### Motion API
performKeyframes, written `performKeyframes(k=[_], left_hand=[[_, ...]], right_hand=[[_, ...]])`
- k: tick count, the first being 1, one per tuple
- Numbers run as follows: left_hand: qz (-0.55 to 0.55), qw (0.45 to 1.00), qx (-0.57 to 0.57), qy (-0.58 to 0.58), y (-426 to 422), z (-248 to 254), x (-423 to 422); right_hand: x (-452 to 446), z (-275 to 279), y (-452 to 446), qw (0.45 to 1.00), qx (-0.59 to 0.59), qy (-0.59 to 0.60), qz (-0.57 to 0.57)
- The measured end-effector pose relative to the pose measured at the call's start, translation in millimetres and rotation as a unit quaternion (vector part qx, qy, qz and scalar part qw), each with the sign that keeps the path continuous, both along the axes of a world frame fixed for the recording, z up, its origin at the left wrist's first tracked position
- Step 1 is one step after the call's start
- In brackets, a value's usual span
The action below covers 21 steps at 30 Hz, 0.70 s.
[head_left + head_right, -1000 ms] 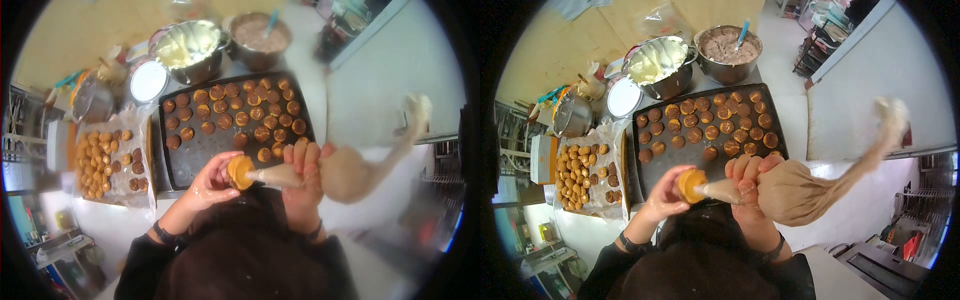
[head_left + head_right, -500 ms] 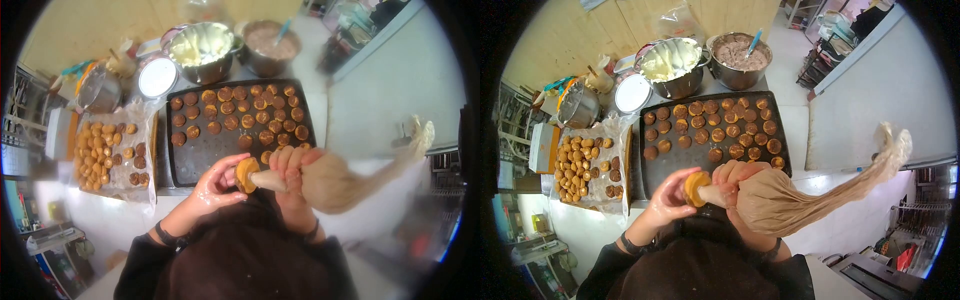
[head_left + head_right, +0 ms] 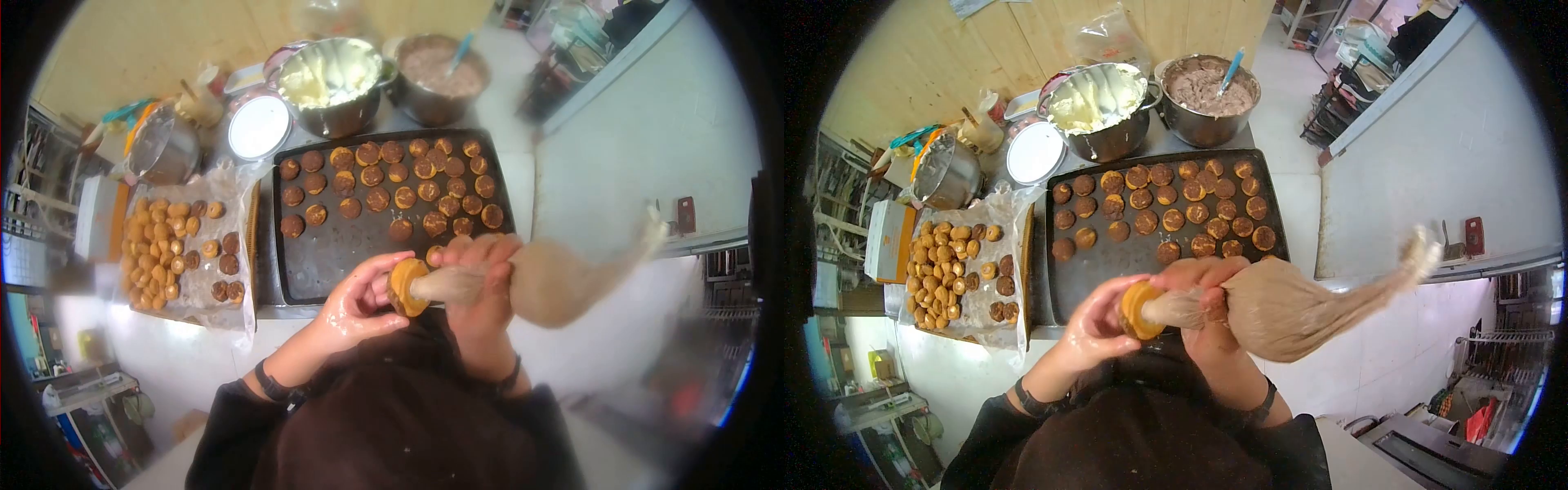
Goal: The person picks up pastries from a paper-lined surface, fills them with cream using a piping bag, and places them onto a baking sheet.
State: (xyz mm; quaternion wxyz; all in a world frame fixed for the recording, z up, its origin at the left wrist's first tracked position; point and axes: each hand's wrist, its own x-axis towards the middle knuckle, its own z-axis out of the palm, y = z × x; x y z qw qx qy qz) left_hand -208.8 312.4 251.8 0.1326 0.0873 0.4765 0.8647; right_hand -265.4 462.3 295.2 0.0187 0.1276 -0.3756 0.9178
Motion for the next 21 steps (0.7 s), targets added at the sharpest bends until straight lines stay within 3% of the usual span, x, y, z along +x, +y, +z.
performKeyframes(k=[4, 8, 16, 21], left_hand=[[0.003, 0.999, -0.013, 0.031, -3.1, -1.9, 1.1], [0.008, 1.000, -0.005, 0.016, 0.1, 0.8, 4.3], [-0.005, 0.999, 0.015, 0.039, -1.4, 0.3, 2.7], [0.010, 0.999, 0.034, -0.005, -5.1, -3.3, 4.9]], right_hand=[[-5.8, -9.7, 10.4, 0.990, -0.043, 0.073, 0.112], [-2.4, -3.3, 13.7, 0.992, -0.046, 0.046, 0.111], [-3.8, -1.5, 6.3, 0.986, 0.007, 0.156, 0.058], [0.6, 3.7, 0.7, 0.990, 0.038, 0.129, 0.034]])
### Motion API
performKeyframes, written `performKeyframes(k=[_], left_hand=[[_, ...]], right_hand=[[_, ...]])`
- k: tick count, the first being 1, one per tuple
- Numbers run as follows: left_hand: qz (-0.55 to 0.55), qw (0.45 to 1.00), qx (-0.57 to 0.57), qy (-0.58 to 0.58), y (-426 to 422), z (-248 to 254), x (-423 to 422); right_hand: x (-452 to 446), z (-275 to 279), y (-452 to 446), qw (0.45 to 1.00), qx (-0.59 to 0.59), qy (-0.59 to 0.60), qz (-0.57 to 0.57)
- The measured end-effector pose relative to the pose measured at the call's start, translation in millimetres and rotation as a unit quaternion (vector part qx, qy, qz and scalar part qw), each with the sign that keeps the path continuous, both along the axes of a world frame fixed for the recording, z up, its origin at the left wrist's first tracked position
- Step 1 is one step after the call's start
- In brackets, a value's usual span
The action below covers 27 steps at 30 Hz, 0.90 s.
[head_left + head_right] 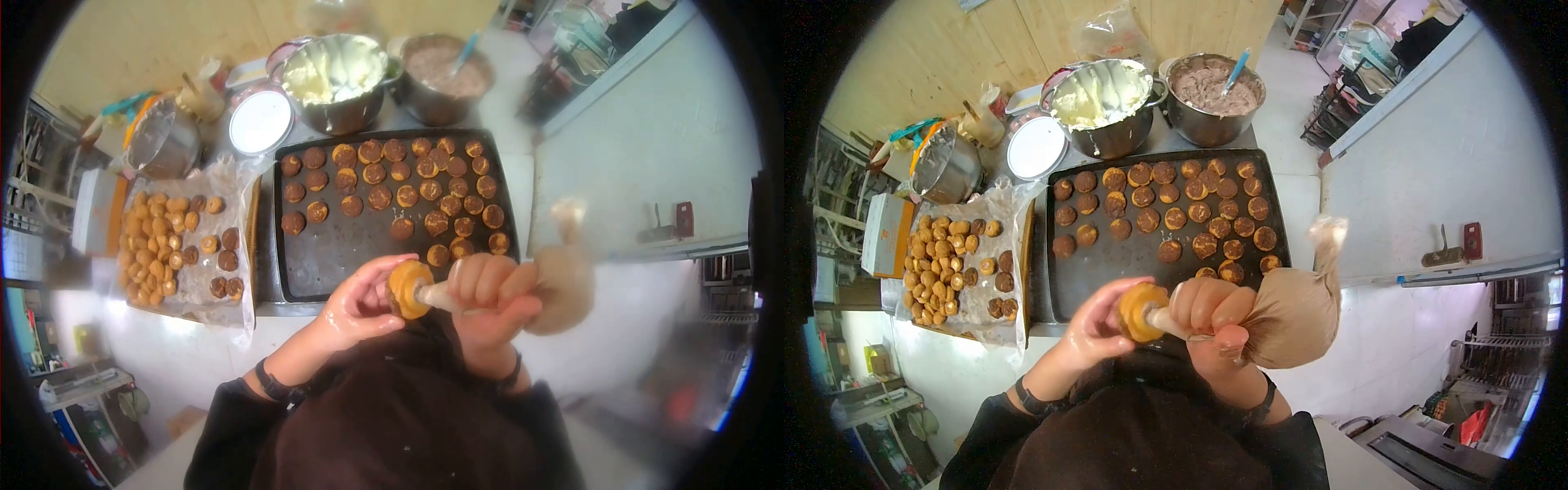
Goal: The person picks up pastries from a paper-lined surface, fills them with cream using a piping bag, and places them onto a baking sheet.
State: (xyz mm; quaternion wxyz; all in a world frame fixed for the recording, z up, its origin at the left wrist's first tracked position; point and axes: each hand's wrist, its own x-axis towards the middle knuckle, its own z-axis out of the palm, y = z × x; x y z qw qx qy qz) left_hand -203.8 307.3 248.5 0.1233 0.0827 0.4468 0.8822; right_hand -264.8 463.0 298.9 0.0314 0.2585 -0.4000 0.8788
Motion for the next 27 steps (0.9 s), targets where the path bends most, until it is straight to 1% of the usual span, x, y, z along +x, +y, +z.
performKeyframes(k=[1, 3, 4, 5, 6, 7, 8, 9, 10, 11, 12, 13, 15, 16, 18, 20, 22, 24, 25, 26, 27], left_hand=[[0.001, 1.000, 0.001, -0.001, -2.1, -3.0, -0.1], [0.014, 0.998, 0.050, -0.025, -11.2, -16.0, 0.9], [0.021, 0.998, 0.046, -0.026, -21.9, -26.7, 3.3], [0.073, 0.994, -0.039, -0.075, -40.0, -43.1, 7.7], [0.126, 0.976, -0.123, -0.126, -61.9, -63.0, 14.1], [0.213, 0.944, -0.223, -0.120, -90.4, -96.3, 21.9], [0.293, 0.895, -0.318, -0.113, -121.4, -125.1, 31.5], [0.351, 0.820, -0.430, -0.142, -148.3, -132.7, 41.6], [0.399, 0.728, -0.532, -0.168, -174.5, -139.7, 51.5], [0.422, 0.673, -0.584, -0.167, -203.9, -157.1, 64.6], [0.442, 0.615, -0.632, -0.166, -225.4, -171.4, 77.0], [0.441, 0.617, -0.631, -0.168, -234.7, -175.1, 83.6], [0.384, 0.508, -0.746, -0.197, -243.0, -183.4, 89.8], [0.383, 0.509, -0.745, -0.197, -232.7, -172.8, 80.4], [0.500, 0.450, -0.739, -0.013, -202.5, -155.0, 51.6], [0.391, 0.509, -0.762, 0.085, -182.8, -152.8, 19.9], [0.335, 0.558, -0.754, 0.094, -154.3, -149.0, -20.3], [0.220, 0.531, -0.816, 0.064, -161.9, -189.8, -40.2], [0.179, 0.504, -0.844, 0.037, -162.5, -190.0, -47.6], [0.181, 0.505, -0.843, 0.037, -160.6, -187.2, -47.3], [0.201, 0.544, -0.814, 0.024, -160.0, -180.6, -50.3]], right_hand=[[1.1, 1.3, -1.4, 1.000, 0.001, -0.023, -0.018], [-1.5, -0.6, 3.0, 1.000, 0.013, -0.017, -0.021], [-4.8, -2.4, 6.8, 0.999, 0.020, -0.010, -0.024], [-6.0, -10.6, 14.3, 1.000, 0.003, -0.010, -0.018], [-5.9, -19.1, 24.0, 1.000, -0.016, -0.010, -0.011], [-8.2, -18.4, 30.8, 1.000, -0.009, -0.006, -0.020], [-10.2, -17.6, 37.2, 1.000, -0.001, -0.002, -0.031], [-9.7, -21.4, 44.4, 1.000, -0.004, -0.004, -0.027], [-8.4, -25.8, 51.4, 0.998, 0.016, -0.016, -0.062], [-7.8, -28.3, 53.7, 0.994, 0.038, -0.029, -0.100], [-7.8, -28.4, 52.2, 0.994, 0.039, -0.030, -0.099], [-8.0, -27.4, 50.7, 0.993, 0.029, -0.040, -0.103], [-8.2, -25.0, 47.9, 0.993, 0.023, -0.049, -0.108], [-8.0, -24.2, 44.6, 0.994, 0.028, -0.053, -0.096], [-7.3, -24.8, 39.8, 0.994, 0.033, -0.058, -0.085], [-7.1, -29.2, 35.7, 0.997, 0.039, -0.047, -0.057], [-8.0, -32.8, 28.2, 0.995, 0.040, -0.059, -0.069], [-5.1, -34.6, 22.2, 0.993, 0.043, -0.071, -0.086], [-3.2, -32.9, 20.1, 0.991, 0.043, -0.089, -0.092], [-4.0, -30.0, 18.2, 0.989, 0.040, -0.102, -0.099], [-4.5, -25.7, 17.7, 0.992, 0.042, -0.093, -0.075]])
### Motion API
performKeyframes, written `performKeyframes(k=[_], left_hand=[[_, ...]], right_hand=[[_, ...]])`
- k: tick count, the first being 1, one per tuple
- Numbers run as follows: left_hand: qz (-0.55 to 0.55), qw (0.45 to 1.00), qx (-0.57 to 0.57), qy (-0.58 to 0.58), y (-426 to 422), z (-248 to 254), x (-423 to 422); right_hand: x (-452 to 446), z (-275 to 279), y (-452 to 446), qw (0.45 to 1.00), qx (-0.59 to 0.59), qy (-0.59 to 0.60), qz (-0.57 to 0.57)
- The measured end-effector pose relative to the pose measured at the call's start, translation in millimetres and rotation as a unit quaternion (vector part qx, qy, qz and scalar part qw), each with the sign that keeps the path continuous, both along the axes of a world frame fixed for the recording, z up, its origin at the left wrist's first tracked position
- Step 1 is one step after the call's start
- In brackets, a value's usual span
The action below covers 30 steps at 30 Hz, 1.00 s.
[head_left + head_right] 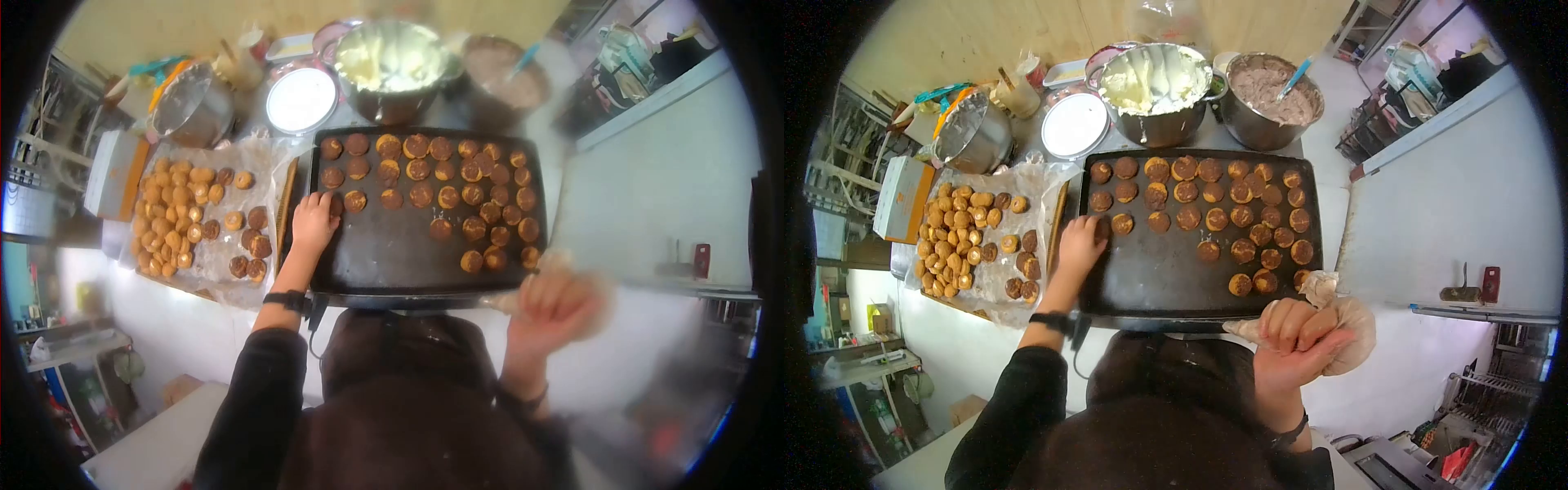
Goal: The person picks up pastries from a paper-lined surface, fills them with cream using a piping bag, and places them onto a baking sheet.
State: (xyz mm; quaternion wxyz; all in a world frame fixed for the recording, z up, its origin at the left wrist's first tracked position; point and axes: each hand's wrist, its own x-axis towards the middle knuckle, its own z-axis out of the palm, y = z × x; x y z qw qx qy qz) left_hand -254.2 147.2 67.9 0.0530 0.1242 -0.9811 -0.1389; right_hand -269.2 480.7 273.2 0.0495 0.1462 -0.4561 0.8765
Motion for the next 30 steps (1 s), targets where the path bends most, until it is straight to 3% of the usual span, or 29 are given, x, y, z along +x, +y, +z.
performKeyframes(k=[1, 2, 3, 4, 6, 8, 11, 17, 23, 25, 26, 28, 30], left_hand=[[0.011, 0.999, 0.050, 0.013, 2.5, 9.2, -2.0], [0.017, 0.979, 0.175, 0.099, 11.2, 17.9, 4.1], [0.069, 0.898, 0.429, 0.062, 29.5, 42.7, 9.5], [0.052, 0.798, 0.598, 0.053, 47.3, 64.1, 17.0], [0.011, 0.701, 0.713, 0.013, 85.9, 110.8, 39.6], [-0.067, 0.592, 0.803, -0.015, 115.4, 137.7, 53.5], [-0.094, 0.514, 0.853, 0.021, 142.6, 161.4, 60.4], [-0.159, 0.509, 0.845, 0.049, 145.3, 166.2, 62.2], [-0.133, 0.500, 0.854, 0.058, 150.6, 166.1, 59.4], [-0.136, 0.511, 0.845, 0.075, 152.3, 166.0, 57.2], [-0.138, 0.522, 0.836, 0.092, 153.3, 165.8, 56.3], [-0.145, 0.528, 0.832, 0.090, 155.2, 161.2, 53.2], [-0.150, 0.535, 0.827, 0.087, 155.5, 160.5, 52.2]], right_hand=[[-1.8, -0.3, -1.6, 1.000, -0.001, 0.006, -0.002], [-3.8, -2.9, -3.6, 1.000, -0.019, 0.014, 0.006], [-3.2, -4.1, -5.2, 0.999, -0.036, 0.020, 0.012], [-3.0, -3.2, -8.0, 0.999, -0.035, 0.020, 0.006], [-8.3, -0.7, -17.4, 0.991, -0.080, 0.036, 0.105], [-10.9, 7.1, -29.2, 0.988, -0.072, 0.055, 0.124], [-4.9, 13.4, -40.1, 0.985, -0.070, 0.065, 0.141], [-1.9, 7.8, -45.7, 0.981, -0.049, 0.074, 0.174], [0.2, 9.0, -58.4, 0.981, -0.067, 0.077, 0.166], [2.2, 18.5, -68.3, 0.996, -0.065, 0.019, 0.062], [2.1, 16.4, -66.2, 0.996, -0.064, 0.020, 0.062], [1.6, 8.5, -57.3, 0.971, -0.071, -0.042, 0.222], [0.2, 4.3, -50.4, 0.970, -0.071, -0.051, 0.228]])
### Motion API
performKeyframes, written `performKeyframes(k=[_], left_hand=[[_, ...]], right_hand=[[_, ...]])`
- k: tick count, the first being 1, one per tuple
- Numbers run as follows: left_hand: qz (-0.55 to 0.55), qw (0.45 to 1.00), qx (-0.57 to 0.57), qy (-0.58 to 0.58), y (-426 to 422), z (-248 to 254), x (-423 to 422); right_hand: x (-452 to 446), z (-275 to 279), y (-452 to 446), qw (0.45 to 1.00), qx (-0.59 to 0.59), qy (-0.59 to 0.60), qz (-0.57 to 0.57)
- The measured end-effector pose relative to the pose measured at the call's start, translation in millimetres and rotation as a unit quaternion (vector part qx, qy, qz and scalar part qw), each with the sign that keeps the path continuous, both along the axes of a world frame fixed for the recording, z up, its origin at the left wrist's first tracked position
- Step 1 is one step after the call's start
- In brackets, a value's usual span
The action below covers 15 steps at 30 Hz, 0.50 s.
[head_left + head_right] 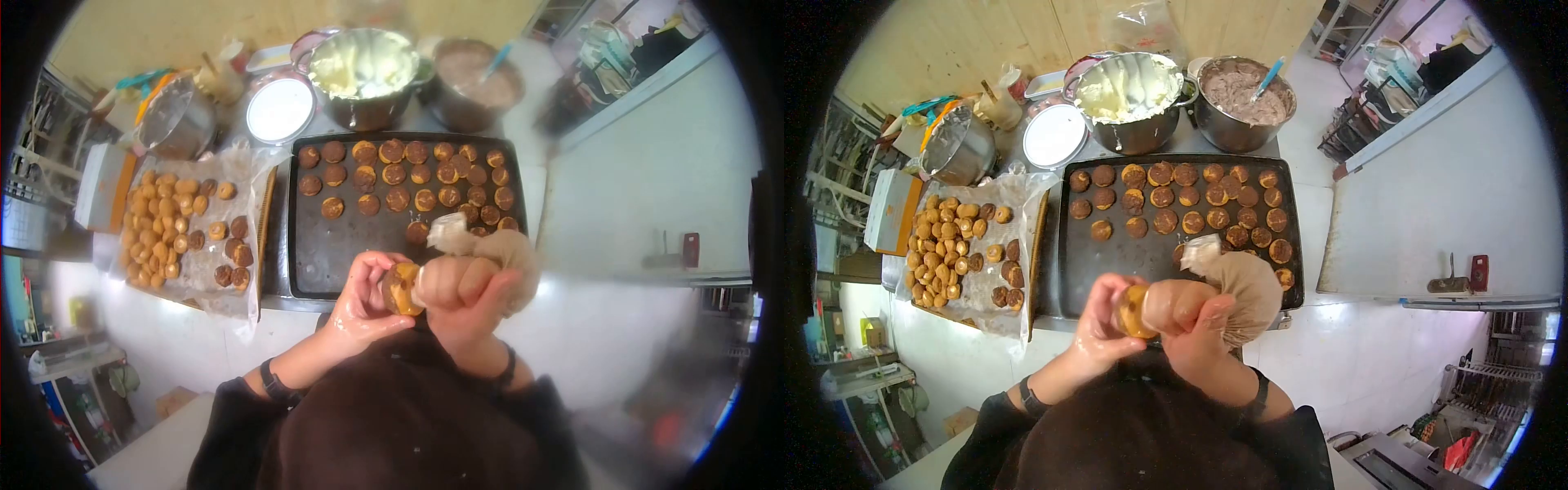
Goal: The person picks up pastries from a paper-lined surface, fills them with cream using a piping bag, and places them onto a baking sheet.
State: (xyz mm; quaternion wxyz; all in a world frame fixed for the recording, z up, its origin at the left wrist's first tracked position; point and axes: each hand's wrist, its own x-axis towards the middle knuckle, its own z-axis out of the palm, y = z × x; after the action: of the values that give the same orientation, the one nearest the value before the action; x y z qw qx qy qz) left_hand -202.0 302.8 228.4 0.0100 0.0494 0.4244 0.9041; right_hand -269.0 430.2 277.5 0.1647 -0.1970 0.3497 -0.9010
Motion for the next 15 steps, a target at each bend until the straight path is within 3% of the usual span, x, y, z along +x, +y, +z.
performKeyframes(k=[8, 10, 14, 15], left_hand=[[-0.045, 0.998, 0.048, -0.020, -2.2, -0.7, 1.2], [-0.041, 0.996, 0.062, -0.050, -5.3, -1.5, 4.7], [-0.016, 0.988, 0.100, -0.121, -30.6, -17.2, 16.7], [0.004, 0.993, 0.058, -0.106, -44.6, -24.7, 17.1]], right_hand=[[1.6, 4.0, -2.3, 0.998, 0.058, 0.017, -0.006], [-0.7, 3.7, -10.5, 0.993, 0.041, 0.079, -0.075], [-10.0, -5.0, -8.5, 0.992, 0.006, 0.089, -0.085], [-9.3, -6.0, -5.8, 0.988, 0.055, 0.074, -0.122]])
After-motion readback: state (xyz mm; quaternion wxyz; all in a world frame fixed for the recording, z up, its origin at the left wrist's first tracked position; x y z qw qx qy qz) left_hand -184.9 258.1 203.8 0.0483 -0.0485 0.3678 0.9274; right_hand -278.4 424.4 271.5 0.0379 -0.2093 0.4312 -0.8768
